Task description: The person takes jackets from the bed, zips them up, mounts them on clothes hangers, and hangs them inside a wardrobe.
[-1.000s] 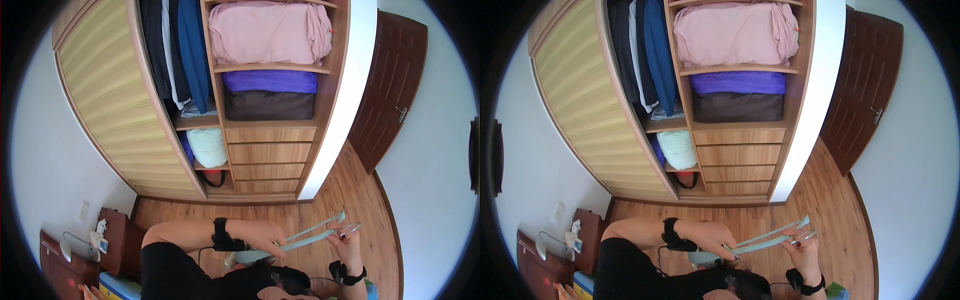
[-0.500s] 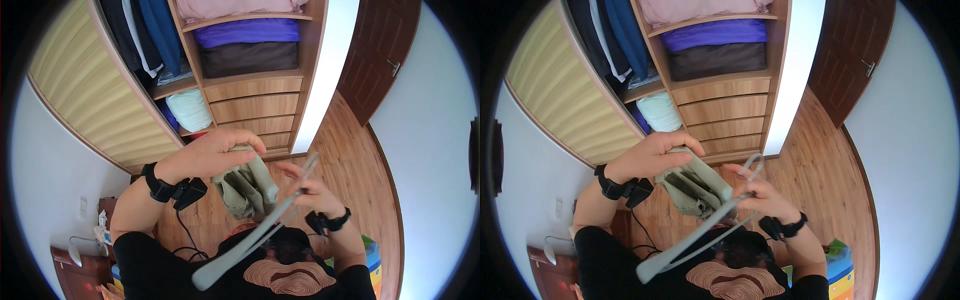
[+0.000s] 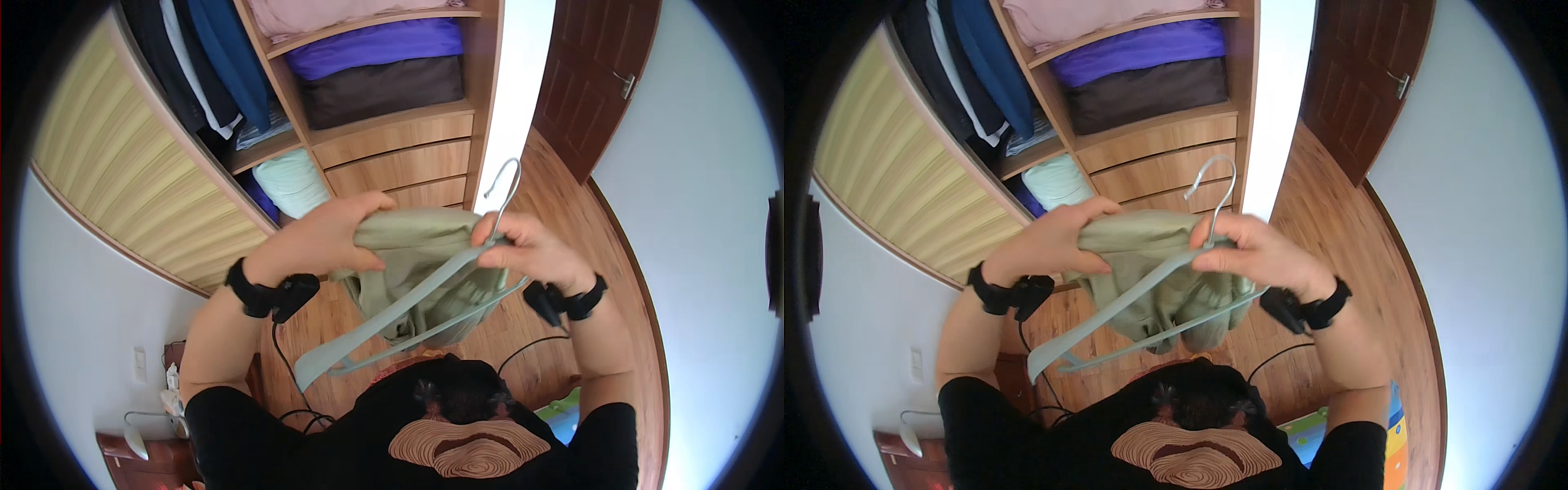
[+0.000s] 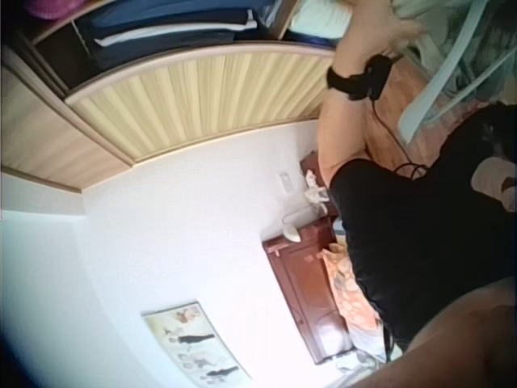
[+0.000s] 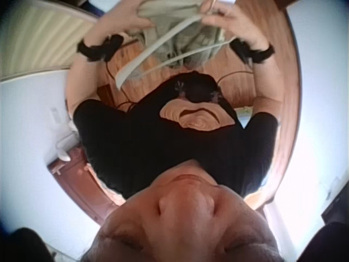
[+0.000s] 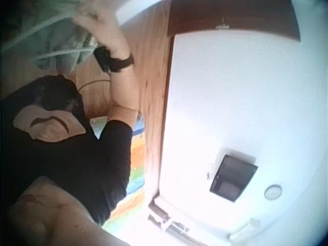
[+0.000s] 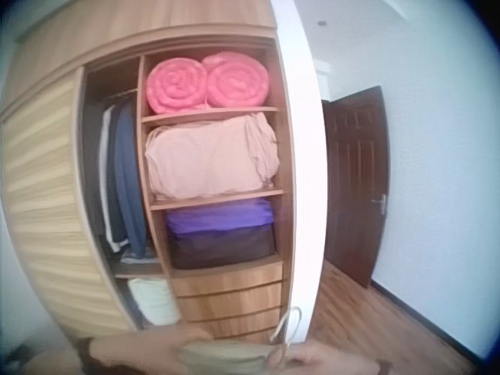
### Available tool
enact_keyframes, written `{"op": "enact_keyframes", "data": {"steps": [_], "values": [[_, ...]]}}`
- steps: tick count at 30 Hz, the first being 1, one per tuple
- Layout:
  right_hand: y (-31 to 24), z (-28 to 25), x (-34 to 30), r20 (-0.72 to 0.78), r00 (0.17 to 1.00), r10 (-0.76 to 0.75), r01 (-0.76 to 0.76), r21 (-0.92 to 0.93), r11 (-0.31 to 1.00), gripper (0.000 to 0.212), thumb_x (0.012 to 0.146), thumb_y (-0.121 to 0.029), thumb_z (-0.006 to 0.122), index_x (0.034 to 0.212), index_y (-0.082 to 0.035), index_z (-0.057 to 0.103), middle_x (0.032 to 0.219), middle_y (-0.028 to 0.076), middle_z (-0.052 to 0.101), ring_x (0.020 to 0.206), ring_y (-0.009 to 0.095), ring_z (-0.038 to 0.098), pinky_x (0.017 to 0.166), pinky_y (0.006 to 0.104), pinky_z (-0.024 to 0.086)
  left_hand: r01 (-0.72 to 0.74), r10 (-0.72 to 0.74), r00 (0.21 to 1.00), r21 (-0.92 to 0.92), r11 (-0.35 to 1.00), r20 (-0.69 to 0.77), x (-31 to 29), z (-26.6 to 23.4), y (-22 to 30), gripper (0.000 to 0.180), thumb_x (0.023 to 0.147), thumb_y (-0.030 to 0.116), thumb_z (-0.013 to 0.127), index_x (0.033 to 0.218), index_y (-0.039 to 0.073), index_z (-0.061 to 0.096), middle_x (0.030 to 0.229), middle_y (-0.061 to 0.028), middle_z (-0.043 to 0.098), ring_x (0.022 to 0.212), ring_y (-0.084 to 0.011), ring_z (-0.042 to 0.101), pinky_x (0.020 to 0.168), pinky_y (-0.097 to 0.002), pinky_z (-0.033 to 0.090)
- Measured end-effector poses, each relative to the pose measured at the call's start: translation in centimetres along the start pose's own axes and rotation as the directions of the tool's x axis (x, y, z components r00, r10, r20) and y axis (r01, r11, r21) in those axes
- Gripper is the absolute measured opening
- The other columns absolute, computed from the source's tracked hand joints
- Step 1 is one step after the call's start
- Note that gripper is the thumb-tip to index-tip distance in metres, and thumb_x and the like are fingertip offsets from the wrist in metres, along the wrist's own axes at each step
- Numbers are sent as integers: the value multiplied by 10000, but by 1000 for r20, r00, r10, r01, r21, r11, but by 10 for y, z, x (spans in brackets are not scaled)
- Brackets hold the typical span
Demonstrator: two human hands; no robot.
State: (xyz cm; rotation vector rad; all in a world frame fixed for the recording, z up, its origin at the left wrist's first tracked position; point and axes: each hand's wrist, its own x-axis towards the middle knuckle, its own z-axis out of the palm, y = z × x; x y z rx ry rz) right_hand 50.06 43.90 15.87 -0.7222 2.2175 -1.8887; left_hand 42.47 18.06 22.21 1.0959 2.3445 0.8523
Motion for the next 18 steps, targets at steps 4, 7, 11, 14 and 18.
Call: {"op": "enact_keyframes", "data": {"steps": [4, 7, 11, 14, 18], "values": [[-29, -14, 6, -13, 1000, -10, 5, -333, 943, 161, 817, -152, 624, 886, -29, 546, 769, 2, 532, 702, 67, 469, 627, 208, 391, 60, -6, 994, 484, 873, -113, 18, 31, -53, 314, 654, 62, 607, 957, 23, 533, 807, -176, 587, 810, -301, 575, 685, -370, 452], [-43, -27, 3, -72, 997, 25, -61, -557, 828, 209, 824, -214, 607, 868, -19, 547, 668, 99, 528, 604, 168, 489, 570, 286, 404, 113, 5, 971, 481, 869, -237, 30, 35, -73, 229, 638, 38, 563, 866, 26, 543, 787, -193, 581, 822, -348, 552, 685, -412, 441], [-39, -44, -4, -223, 971, 81, -208, -632, 747, 206, 806, -201, 618, 857, -12, 551, 616, 139, 512, 564, 237, 492, 544, 320, 401, 83, 19, 939, 280, 956, -343, 44, 37, -74, 179, 675, 91, 593, 827, 9, 547, 774, -176, 570, 790, -345, 548, 674, -403, 430], [-26, -55, -6, -339, 940, -32, -236, -717, 656, 192, 789, -189, 622, 834, -15, 556, 609, 158, 527, 590, 303, 524, 548, 371, 407, 31, 21, 939, 146, 989, -344, 54, 41, -69, 190, 694, 102, 611, 842, 2, 546, 742, -154, 557, 729, -293, 542, 652, -353, 427], [-11, -63, -8, -449, 890, -78, -361, -800, 480, 194, 773, -192, 624, 805, -16, 551, 691, 180, 567, 668, 352, 550, 584, 420, 417, -36, 50, 943, 49, 998, -328, 66, 47, -55, 206, 706, 94, 617, 858, -18, 535, 750, -130, 551, 696, -217, 533, 637, -300, 426]]}}
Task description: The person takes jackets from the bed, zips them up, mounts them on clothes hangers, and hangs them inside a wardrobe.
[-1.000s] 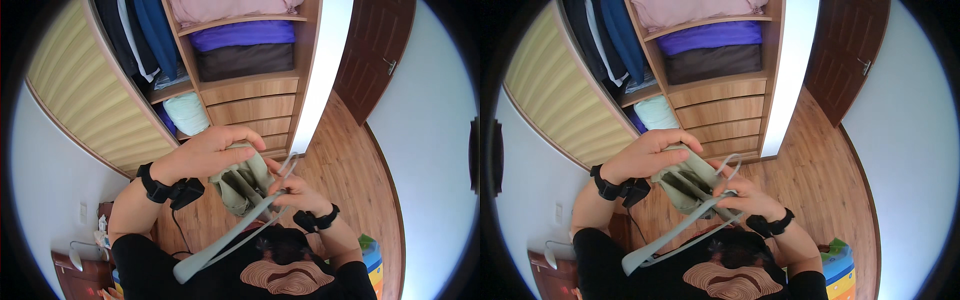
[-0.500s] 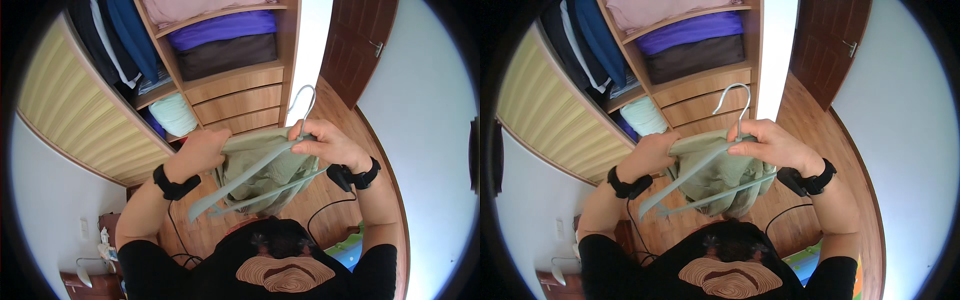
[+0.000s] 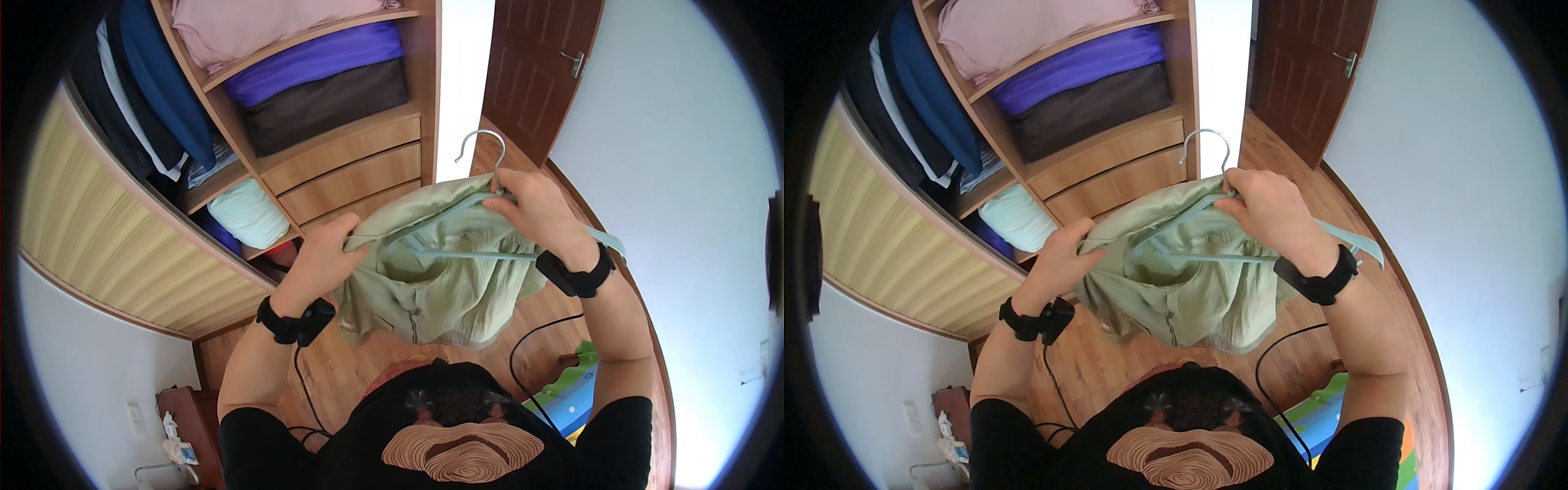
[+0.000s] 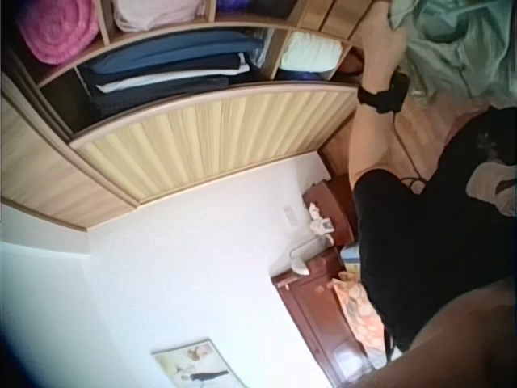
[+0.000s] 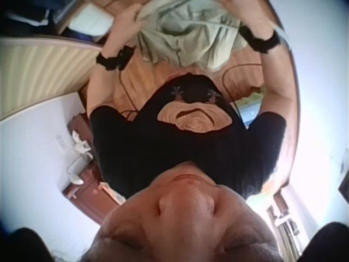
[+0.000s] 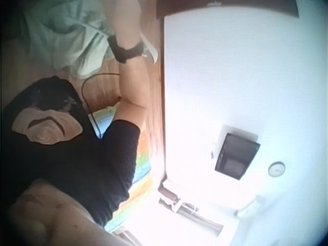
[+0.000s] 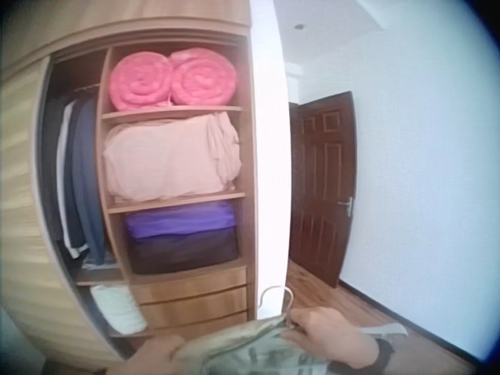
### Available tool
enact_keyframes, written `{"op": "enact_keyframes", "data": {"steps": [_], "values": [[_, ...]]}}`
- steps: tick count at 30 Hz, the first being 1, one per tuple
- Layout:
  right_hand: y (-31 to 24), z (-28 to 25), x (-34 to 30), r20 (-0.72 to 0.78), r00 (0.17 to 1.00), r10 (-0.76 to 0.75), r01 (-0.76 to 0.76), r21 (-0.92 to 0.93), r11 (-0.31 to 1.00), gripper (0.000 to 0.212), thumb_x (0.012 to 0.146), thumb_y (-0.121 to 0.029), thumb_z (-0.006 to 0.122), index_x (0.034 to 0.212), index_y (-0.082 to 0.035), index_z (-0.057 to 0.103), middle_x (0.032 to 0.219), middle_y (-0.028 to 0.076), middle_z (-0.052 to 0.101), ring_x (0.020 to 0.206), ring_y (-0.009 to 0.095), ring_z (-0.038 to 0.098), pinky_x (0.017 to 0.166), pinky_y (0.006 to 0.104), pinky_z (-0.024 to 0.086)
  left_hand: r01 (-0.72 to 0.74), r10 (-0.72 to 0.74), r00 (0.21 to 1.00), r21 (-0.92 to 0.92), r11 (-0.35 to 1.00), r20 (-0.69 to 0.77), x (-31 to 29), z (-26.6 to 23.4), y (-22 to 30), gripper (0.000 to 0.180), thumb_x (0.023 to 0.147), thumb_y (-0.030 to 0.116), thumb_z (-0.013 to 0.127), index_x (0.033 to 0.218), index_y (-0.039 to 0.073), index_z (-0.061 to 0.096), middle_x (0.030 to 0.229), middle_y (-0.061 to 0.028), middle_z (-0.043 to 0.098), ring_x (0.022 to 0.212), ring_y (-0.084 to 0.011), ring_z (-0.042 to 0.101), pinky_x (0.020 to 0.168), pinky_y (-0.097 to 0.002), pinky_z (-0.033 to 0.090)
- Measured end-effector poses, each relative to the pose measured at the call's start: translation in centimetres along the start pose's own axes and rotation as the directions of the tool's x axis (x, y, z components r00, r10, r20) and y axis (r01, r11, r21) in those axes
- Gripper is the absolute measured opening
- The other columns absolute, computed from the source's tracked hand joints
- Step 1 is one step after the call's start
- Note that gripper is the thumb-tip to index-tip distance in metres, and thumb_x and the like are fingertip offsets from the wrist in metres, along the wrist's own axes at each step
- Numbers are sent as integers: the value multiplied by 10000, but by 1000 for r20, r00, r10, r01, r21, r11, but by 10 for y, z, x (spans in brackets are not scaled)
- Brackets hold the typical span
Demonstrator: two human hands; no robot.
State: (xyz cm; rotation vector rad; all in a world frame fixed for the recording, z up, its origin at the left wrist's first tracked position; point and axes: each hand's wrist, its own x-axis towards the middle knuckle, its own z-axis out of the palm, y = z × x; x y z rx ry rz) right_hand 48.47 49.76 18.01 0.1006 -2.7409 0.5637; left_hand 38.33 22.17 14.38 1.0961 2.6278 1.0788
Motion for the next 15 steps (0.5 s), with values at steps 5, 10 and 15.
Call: {"op": "enact_keyframes", "data": {"steps": [5, 10, 15], "values": [[16, -1, -3, -135, 990, 49, -54, -35, 998, 200, 779, -193, 624, 818, -12, 549, 731, 166, 585, 671, 315, 566, 607, 383, 438, -31, 69, 974, -172, 985, 217, 4, 27, 41, 252, 756, 178, 594, 923, 1, 528, 817, -187, 580, 784, -300, 583, 679, -370, 453], [34, -4, -19, -43, 970, 240, -182, 526, 831, 157, 810, -137, 617, 875, -8, 555, 757, 68, 585, 702, 123, 530, 644, 273, 438, -211, 301, 830, -236, 949, 469, 4, 54, 36, 316, 772, 223, 594, 1003, 13, 544, 927, -200, 589, 808, -325, 590, 704, -360, 464], [31, -11, -32, -34, 960, 277, -184, 669, 720, 152, 816, -116, 615, 897, -9, 544, 819, 21, 567, 755, 83, 507, 677, 242, 434, -405, 429, 823, 145, 903, -373, 26, 20, 19, 317, 732, 163, 651, 1000, 27, 551, 995, -146, 565, 920, -334, 526, 788, -368, 429]]}}
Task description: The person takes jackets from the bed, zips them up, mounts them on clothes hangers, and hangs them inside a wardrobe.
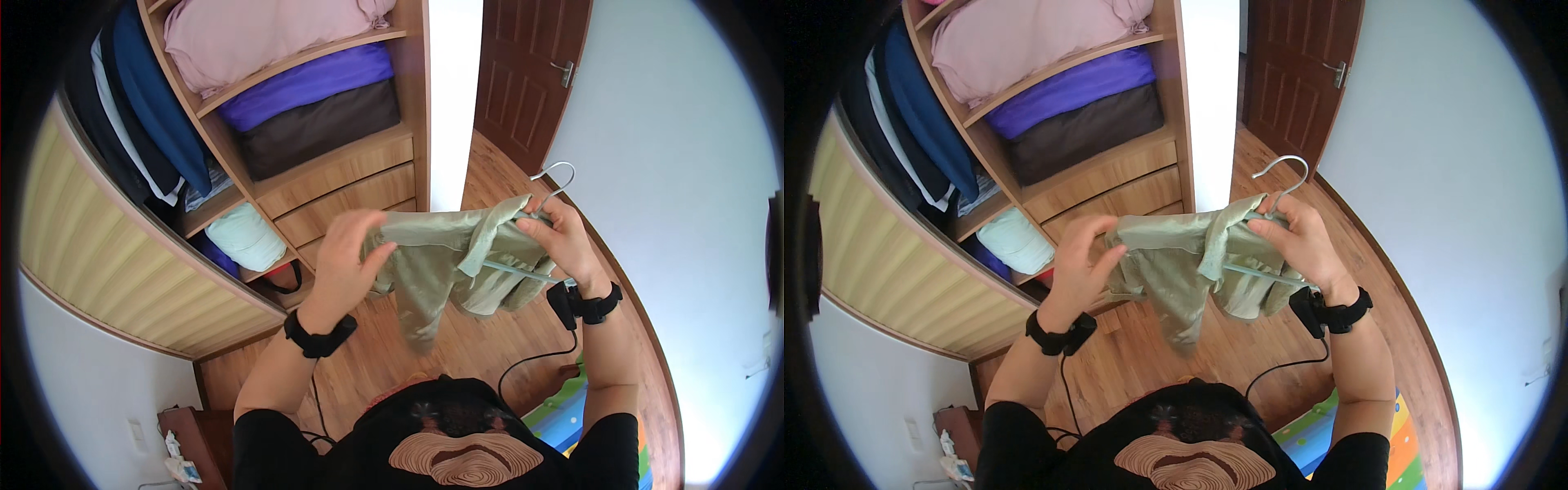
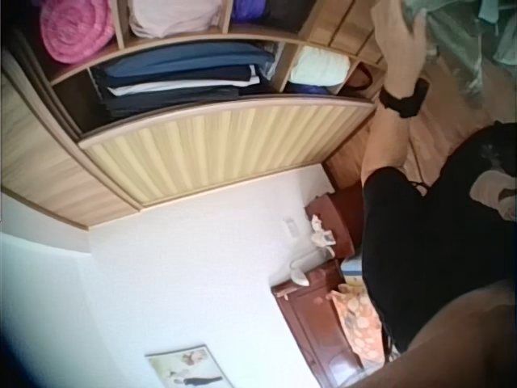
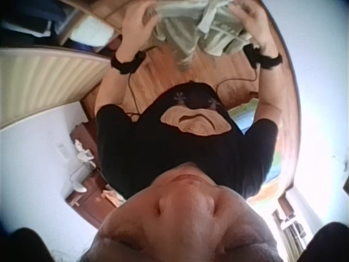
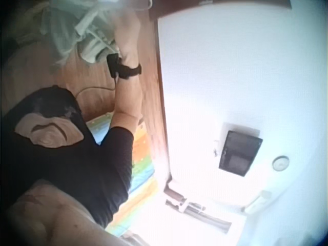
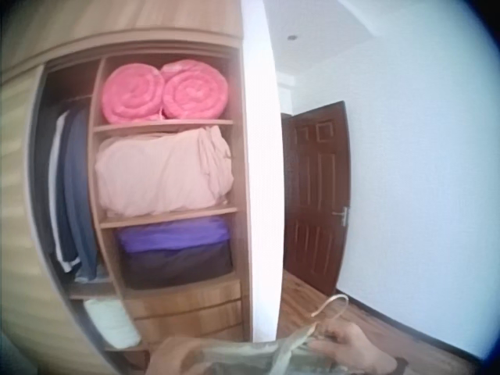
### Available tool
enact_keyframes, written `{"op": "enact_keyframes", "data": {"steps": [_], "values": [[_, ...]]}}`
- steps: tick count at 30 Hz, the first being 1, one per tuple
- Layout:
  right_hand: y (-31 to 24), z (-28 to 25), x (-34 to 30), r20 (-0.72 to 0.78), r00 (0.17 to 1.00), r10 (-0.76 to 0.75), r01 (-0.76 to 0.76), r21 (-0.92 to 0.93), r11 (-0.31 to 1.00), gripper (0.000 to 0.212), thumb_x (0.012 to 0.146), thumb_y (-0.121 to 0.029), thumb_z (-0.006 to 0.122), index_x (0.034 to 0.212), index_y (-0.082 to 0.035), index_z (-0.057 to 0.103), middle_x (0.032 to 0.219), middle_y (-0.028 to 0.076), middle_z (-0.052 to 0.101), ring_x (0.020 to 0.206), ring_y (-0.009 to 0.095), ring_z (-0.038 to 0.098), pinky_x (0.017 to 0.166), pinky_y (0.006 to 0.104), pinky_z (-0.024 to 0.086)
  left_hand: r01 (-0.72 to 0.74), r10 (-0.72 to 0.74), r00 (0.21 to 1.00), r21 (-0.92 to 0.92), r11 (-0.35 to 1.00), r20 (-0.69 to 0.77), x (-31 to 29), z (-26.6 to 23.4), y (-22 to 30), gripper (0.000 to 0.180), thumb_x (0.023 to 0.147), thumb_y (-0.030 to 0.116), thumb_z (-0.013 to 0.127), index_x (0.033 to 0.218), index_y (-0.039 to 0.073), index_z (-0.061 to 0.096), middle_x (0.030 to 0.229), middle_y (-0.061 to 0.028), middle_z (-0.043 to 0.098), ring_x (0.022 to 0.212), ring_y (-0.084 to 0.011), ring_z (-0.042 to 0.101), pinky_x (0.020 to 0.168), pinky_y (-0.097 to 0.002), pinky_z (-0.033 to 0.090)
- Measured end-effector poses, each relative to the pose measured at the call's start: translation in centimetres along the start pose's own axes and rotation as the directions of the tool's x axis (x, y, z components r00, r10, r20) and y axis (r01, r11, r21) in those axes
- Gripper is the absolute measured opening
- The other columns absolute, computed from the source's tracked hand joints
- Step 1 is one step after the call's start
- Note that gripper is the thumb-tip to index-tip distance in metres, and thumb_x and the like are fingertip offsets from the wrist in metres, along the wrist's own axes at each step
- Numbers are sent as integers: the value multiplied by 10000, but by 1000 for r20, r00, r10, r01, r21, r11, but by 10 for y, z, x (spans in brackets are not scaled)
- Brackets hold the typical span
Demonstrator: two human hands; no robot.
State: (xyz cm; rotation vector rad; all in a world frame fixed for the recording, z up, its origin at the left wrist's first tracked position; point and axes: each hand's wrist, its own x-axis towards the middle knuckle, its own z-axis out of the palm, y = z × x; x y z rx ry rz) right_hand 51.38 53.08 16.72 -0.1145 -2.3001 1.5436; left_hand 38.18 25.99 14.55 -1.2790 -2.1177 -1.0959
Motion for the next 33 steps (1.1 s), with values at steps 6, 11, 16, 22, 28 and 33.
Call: {"op": "enact_keyframes", "data": {"steps": [6, 11, 16, 22, 28, 33], "values": [[-12, 2, 0, 83, 995, -57, 48, 109, 993, 149, 825, -120, 611, 906, -14, 545, 822, 9, 559, 758, 71, 507, 677, 231, 434, -325, 316, 934, 26, 945, 167, 31, 14, 13, 279, 750, 139, 637, 982, 11, 549, 934, -132, 570, 882, -301, 537, 749, -368, 432], [-22, -7, -1, 313, 949, -41, 11, 98, 995, 203, 880, -226, 547, 933, -32, 575, 854, 5, 559, 805, 71, 494, 715, 227, 421, -208, 196, 928, 4, 978, 316, 35, 1, 7, 200, 783, 186, 590, 911, 35, 562, 820, -116, 592, 721, -283, 568, 622, -336, 451], [-29, -31, -26, 572, 817, 69, -119, 51, 992, 386, 937, -345, 388, 1075, -41, 583, 978, 38, 591, 954, 112, 502, 866, 263, 385, -232, 235, 867, -60, 971, 439, 49, -34, 25, 174, 786, 201, 587, 834, 35, 570, 729, -112, 564, 658, -293, 550, 565, -343, 431], [30, -25, -58, 770, 633, 80, -238, 96, 967, 417, 900, -275, 493, 1218, -5, 474, 1206, 107, 500, 1123, 177, 447, 950, 294, 339, -101, 144, 842, -110, 989, 520, 48, -68, 41, 165, 783, 165, 592, 819, 9, 555, 677, -128, 517, 599, -295, 502, 538, -325, 397], [50, 67, -105, 668, 741, -65, -369, 486, 792, 661, 748, -249, 697, 1271, 8, 385, 1268, 109, 431, 1175, 187, 391, 975, 309, 311, -13, 37, 901, -59, 998, 432, 35, -97, 36, 148, 797, 150, 591, 840, 10, 565, 683, -111, 522, 597, -255, 510, 545, -285, 395], [92, 137, -116, 532, 846, -12, -197, 333, 922, 544, 791, -187, 645, 1246, -7, 409, 1191, 96, 497, 1094, 174, 449, 924, 285, 357, -25, 39, 922, -41, 999, 386, 41, -100, 41, 151, 788, 135, 595, 854, 2, 567, 684, -102, 529, 607, -246, 519, 548, -280, 394]]}}
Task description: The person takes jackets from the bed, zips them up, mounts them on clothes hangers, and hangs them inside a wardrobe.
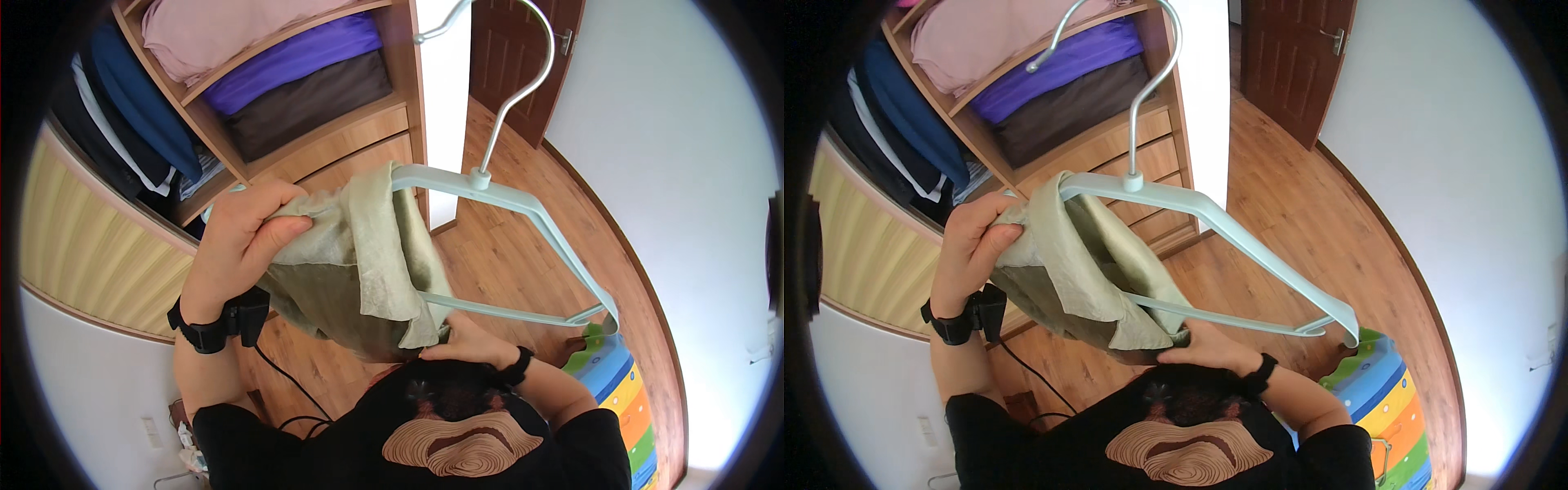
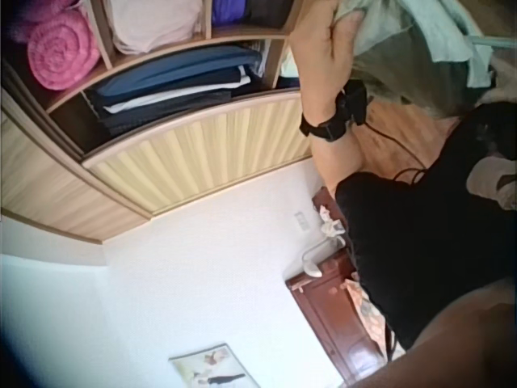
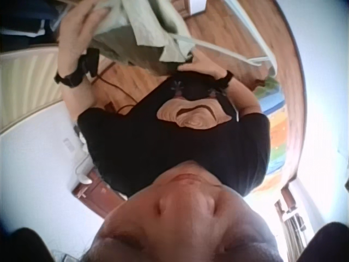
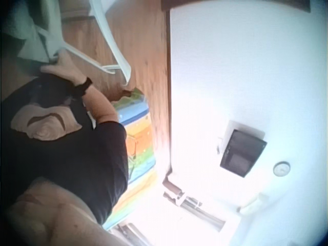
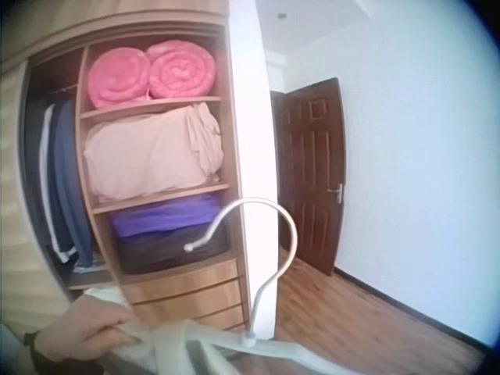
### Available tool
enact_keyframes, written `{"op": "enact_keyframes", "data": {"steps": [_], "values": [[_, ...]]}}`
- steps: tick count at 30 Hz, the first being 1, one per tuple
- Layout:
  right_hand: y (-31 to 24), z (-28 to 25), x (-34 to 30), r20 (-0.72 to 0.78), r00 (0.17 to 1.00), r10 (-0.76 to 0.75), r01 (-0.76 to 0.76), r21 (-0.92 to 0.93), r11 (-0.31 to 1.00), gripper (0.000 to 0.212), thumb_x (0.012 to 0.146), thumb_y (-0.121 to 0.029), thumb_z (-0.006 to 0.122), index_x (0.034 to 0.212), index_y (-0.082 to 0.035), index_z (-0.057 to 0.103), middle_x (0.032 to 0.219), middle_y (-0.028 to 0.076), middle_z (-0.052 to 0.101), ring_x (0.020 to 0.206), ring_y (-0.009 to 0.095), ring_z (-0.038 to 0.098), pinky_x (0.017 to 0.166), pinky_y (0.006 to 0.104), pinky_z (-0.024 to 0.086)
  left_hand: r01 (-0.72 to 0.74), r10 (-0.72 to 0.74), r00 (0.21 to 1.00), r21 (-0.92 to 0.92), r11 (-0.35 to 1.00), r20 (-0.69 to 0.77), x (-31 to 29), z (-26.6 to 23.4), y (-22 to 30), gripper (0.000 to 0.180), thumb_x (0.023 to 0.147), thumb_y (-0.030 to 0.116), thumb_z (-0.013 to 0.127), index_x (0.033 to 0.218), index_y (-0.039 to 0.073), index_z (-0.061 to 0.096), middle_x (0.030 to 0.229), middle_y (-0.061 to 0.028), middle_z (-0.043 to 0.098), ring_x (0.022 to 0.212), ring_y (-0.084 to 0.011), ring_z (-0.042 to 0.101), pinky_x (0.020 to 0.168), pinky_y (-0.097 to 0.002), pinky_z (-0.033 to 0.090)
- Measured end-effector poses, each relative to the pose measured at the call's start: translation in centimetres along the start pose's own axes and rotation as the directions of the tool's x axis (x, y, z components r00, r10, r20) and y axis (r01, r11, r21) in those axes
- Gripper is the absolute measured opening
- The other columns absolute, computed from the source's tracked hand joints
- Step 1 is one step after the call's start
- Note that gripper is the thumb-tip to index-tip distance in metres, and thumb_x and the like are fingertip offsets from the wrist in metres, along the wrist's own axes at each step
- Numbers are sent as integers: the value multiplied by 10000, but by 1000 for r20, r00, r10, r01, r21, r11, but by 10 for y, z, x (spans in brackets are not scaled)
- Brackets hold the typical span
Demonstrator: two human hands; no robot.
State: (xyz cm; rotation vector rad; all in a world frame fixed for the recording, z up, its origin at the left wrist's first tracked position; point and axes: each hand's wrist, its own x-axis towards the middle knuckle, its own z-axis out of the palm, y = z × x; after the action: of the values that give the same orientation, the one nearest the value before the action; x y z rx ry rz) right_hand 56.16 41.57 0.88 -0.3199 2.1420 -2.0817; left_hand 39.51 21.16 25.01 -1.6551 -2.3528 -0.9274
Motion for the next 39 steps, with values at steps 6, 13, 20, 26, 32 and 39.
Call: {"op": "enact_keyframes", "data": {"steps": [6, 13, 20, 26, 32, 39], "values": [[14, -43, 3, -188, 968, 167, -101, 315, 944, 299, 887, -144, 509, 1142, 10, 525, 1066, 49, 589, 950, 115, 528, 847, 278, 424, 119, -118, 993, 6, 993, -15, -24, -10, -5, 146, 778, 107, 582, 871, -4, 574, 698, -104, 556, 614, -230, 541, 567, -268, 409], [-54, -111, -1, -385, 913, 131, 25, 375, 927, 317, 920, -239, 450, 1118, -8, 538, 1034, 69, 603, 932, 144, 548, 881, 290, 403, 251, -245, 965, -66, 966, 90, -48, -12, -13, 148, 780, 109, 584, 859, -16, 573, 681, -112, 556, 604, -239, 542, 565, -279, 416], [-112, -133, -9, -474, 880, 10, 55, 122, 991, 338, 929, -259, 440, 1100, 17, 535, 961, 53, 604, 858, 105, 551, 776, 240, 445, 219, -225, 974, 143, 965, 28, -51, 5, -25, 159, 772, 118, 612, 850, -14, 566, 701, -157, 542, 619, -312, 511, 564, -305, 415], [-133, -78, -13, -553, 816, -168, 267, 104, 958, 259, 934, -213, 434, 1000, 10, 549, 874, 33, 606, 760, 76, 546, 676, 224, 457, 312, -296, 950, 250, 916, -101, -46, 23, -27, 166, 788, 135, 601, 825, -19, 551, 710, -187, 537, 626, -351, 495, 565, -337, 409], [-124, -32, -15, 240, 905, -352, 424, -573, 701, 198, 817, -108, 563, 998, -30, 572, 950, 145, 583, 827, 282, 580, 702, 326, 468, 385, -342, 909, 159, 909, -239, -50, 30, -24, 148, 818, 124, 574, 852, -17, 544, 667, -166, 531, 572, -278, 490, 550, -297, 398], [-200, -99, -9, -238, 566, -790, -46, -965, 258, 345, 720, -137, 662, 1028, -18, 564, 1035, 109, 587, 934, 321, 531, 776, 375, 450, 311, -319, 885, -79, 947, -339, -48, 16, -12, 120, 817, 85, 563, 868, -23, 554, 651, -73, 521, 601, -109, 452, 565, -246, 390]]}}
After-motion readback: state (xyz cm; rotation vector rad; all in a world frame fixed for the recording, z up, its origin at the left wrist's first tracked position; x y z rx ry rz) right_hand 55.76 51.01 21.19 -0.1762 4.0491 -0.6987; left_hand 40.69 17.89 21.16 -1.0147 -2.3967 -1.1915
